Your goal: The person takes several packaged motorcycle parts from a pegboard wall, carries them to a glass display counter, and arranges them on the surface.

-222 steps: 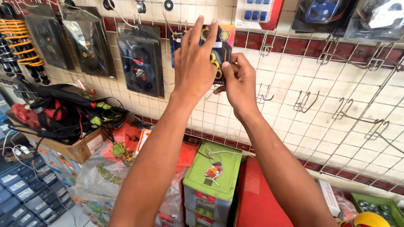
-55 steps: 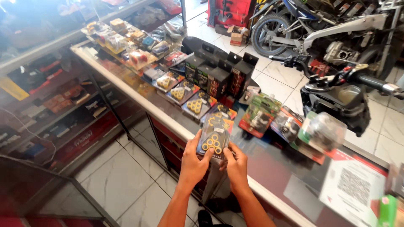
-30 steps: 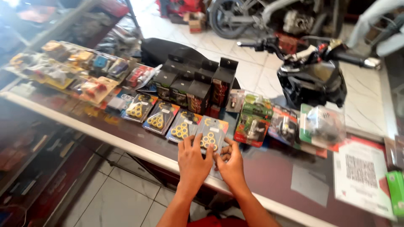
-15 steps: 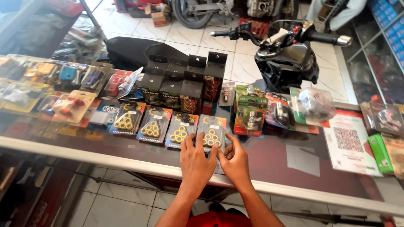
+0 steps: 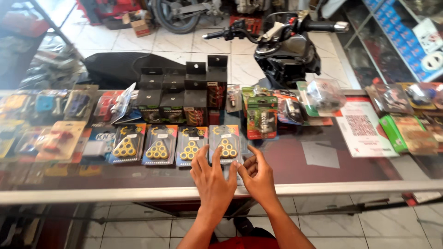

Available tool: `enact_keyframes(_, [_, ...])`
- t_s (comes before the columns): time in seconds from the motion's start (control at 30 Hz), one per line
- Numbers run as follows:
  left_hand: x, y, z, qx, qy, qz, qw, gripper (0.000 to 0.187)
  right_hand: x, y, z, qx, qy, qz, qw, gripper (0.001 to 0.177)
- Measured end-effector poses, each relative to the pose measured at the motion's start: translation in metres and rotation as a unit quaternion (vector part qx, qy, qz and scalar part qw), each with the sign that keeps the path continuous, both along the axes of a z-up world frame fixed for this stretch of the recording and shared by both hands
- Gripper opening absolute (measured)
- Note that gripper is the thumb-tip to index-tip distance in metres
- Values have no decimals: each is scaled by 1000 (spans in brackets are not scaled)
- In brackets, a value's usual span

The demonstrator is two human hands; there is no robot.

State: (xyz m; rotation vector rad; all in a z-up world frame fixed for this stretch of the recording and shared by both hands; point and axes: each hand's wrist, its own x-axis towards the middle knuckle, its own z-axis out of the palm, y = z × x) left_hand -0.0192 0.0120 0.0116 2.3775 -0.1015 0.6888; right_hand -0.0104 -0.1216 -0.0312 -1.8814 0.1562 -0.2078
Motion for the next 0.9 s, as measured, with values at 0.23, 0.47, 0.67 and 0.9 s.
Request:
enact_keyframes(0.23, [-8, -24, -9, -71, -91, -136, 984, 30, -30, -18, 5, 28, -31, -43, 998, 49])
enact_keyframes(0.47, [-18, -70, -16, -97, -50, -263, 959, 25, -64, -62, 15, -35, -70, -128, 989, 34])
enact_keyframes(0.67, [-25, -128, -15, -85, -36, -322, 942, 27, -88, -117, 13, -36, -86, -163, 982, 28])
enact_keyframes(0.9, [-47, -226, -13, -56, -7, -410, 910, 28, -122, -210, 14, -58, -89, -250, 962, 26])
